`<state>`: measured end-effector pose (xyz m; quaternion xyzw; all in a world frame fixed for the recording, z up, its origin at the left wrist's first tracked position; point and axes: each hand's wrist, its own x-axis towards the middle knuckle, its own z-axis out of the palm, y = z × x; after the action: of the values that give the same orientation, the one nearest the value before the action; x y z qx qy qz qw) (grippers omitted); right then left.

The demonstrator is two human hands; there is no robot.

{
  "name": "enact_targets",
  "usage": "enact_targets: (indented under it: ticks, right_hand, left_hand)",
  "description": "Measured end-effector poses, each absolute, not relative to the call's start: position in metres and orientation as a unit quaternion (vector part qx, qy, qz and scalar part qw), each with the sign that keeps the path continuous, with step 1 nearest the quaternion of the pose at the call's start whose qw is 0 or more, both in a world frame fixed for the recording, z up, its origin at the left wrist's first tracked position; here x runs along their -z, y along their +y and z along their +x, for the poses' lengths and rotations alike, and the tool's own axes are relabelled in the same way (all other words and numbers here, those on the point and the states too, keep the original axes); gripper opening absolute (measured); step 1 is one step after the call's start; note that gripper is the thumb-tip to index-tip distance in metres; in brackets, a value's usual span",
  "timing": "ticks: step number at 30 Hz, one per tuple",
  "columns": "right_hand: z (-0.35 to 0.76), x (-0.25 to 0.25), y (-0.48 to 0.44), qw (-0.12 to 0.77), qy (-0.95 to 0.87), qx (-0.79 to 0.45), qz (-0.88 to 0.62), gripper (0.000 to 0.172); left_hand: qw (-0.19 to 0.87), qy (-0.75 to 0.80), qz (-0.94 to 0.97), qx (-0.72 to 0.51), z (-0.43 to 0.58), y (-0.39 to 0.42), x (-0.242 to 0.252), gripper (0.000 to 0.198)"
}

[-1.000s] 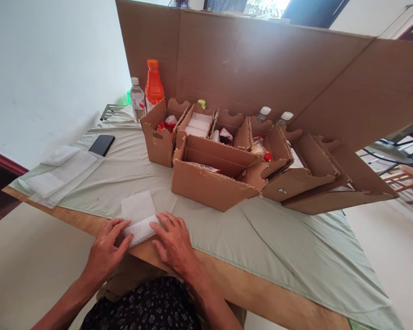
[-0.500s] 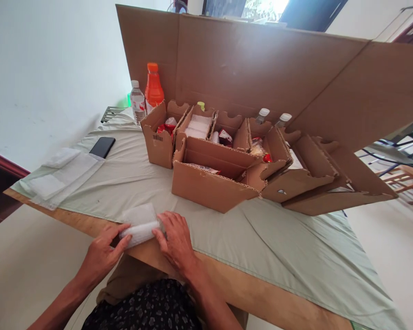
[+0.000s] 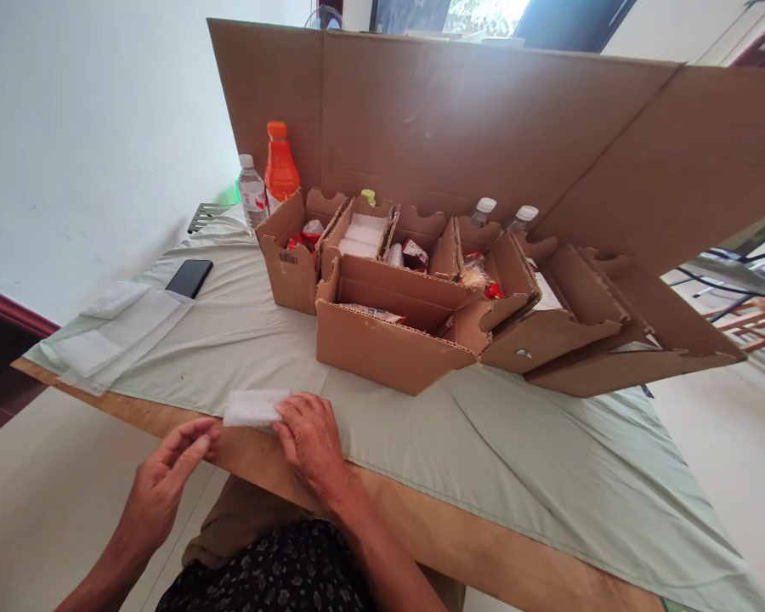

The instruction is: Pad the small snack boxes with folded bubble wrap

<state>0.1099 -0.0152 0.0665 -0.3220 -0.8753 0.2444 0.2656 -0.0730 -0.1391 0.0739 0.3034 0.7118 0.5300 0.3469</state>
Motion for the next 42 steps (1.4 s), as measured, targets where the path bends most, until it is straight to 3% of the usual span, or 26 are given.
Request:
enact_targets:
  ticks: [4, 8, 11, 12, 15, 16, 22, 25, 30, 33, 37, 42]
  right_hand:
    - [0.117, -0.083, -0.035, 0.255, -0.848, -0.336, -0.320, 0.014]
    - [0.127, -0.092, -0.043, 0.229, -0.821, -0.401, -0.337, 0.016]
    - [0.140, -0.090, -0.044, 0.261, -0.764, -0.450, -0.382, 0.015]
    - [0.145, -0.089, -0.045, 0.275, -0.738, -0.476, -0.392, 0.017]
    - [0.161, -0.086, -0.052, 0.295, -0.669, -0.570, -0.376, 0.050]
    - [0.166, -0.085, -0.055, 0.295, -0.655, -0.591, -0.367, 0.054]
    - [0.202, -0.103, -0.055, 0.316, -0.665, -0.534, -0.415, 0.023]
    - [0.234, -0.139, -0.040, 0.321, -0.716, -0.455, -0.421, 0.017]
    - [0.295, -0.227, -0.001, 0.388, -0.747, -0.225, -0.491, 0.022]
    - [0.312, -0.271, 0.027, 0.364, -0.753, -0.041, -0.547, 0.030]
    - [0.302, -0.297, 0.068, 0.251, -0.834, 0.072, -0.485, 0.024]
    - [0.259, -0.288, 0.120, -0.029, -0.888, 0.136, -0.438, 0.017]
  left_hand:
    - [0.514, 0.591, 0.255, -0.567, -0.053, -0.132, -0.077, 0.054]
    - [0.557, 0.546, 0.224, -0.584, -0.038, -0.121, -0.080, 0.047]
    - [0.567, 0.550, 0.227, -0.570, -0.031, -0.119, -0.081, 0.045]
    - [0.566, 0.552, 0.231, -0.567, -0.029, -0.119, -0.080, 0.046]
    - [0.578, 0.545, 0.238, -0.559, -0.018, -0.117, -0.076, 0.050]
    - [0.586, 0.538, 0.236, -0.558, -0.012, -0.116, -0.075, 0.050]
    - [0.610, 0.507, 0.311, -0.523, 0.011, -0.107, -0.069, 0.055]
    - [0.512, 0.500, 0.472, -0.515, -0.001, -0.089, -0.087, 0.062]
    - [0.090, 0.500, 0.715, -0.481, -0.018, -0.022, -0.155, 0.062]
    - [-0.060, 0.459, 0.764, -0.449, -0.011, 0.021, -0.183, 0.060]
    - [-0.058, 0.412, 0.804, -0.424, 0.005, 0.046, -0.180, 0.030]
    - [-0.037, 0.393, 0.810, -0.433, 0.007, 0.042, -0.162, 0.026]
